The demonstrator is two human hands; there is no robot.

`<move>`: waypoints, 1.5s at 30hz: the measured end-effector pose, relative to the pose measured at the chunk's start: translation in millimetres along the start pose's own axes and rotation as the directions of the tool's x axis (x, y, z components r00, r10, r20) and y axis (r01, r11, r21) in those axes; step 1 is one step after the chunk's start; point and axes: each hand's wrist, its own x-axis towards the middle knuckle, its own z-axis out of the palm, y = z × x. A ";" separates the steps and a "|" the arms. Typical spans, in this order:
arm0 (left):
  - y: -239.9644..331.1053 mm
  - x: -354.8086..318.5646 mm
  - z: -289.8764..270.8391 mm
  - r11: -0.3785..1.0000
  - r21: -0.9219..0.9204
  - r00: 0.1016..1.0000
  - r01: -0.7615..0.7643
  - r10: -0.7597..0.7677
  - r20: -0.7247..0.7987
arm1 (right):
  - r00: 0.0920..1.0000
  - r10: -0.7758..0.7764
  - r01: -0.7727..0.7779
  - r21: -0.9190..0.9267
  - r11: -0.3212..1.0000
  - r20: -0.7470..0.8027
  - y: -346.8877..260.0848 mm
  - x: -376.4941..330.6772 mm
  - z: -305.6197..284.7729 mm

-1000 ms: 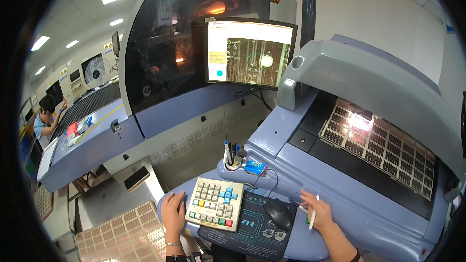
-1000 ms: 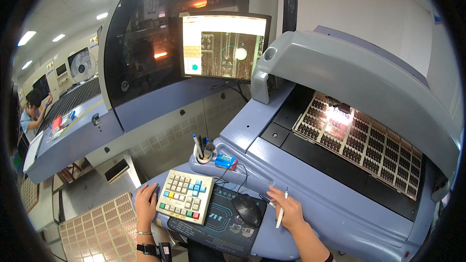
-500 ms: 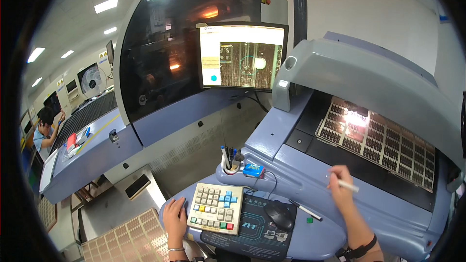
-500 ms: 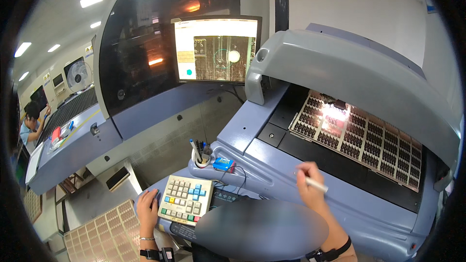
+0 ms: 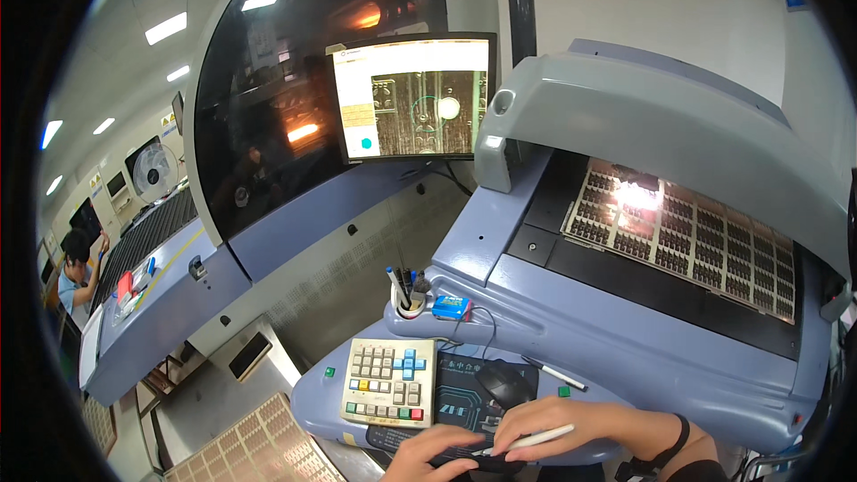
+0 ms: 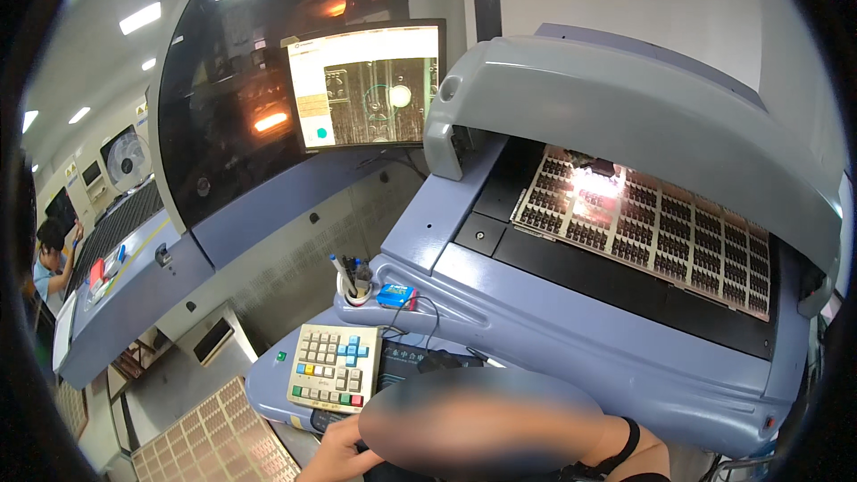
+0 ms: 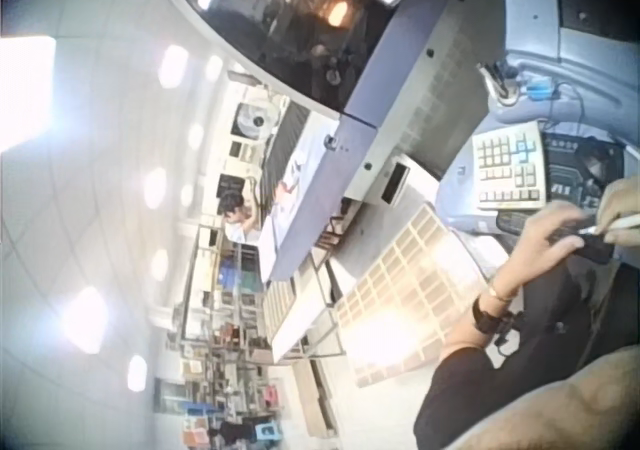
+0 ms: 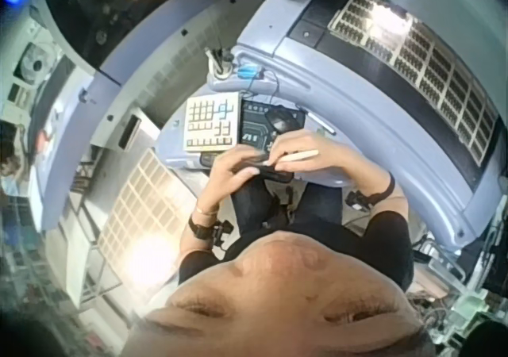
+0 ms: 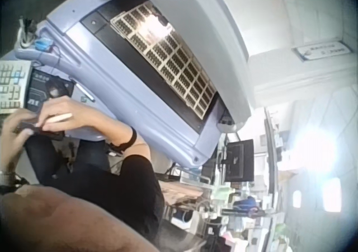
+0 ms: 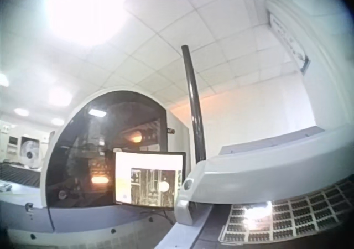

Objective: The recorder is seen operating a PCB processing machine, which involves loading and unloading PCB panels and using a keypad terminal for control.

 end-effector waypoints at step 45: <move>-42.9 -2.8 112.9 0.994 0.004 0.969 0.106 -0.105 0.223 | 0.042 -0.263 -0.549 -0.242 0.800 -0.964 96.9 -144.3 -344.8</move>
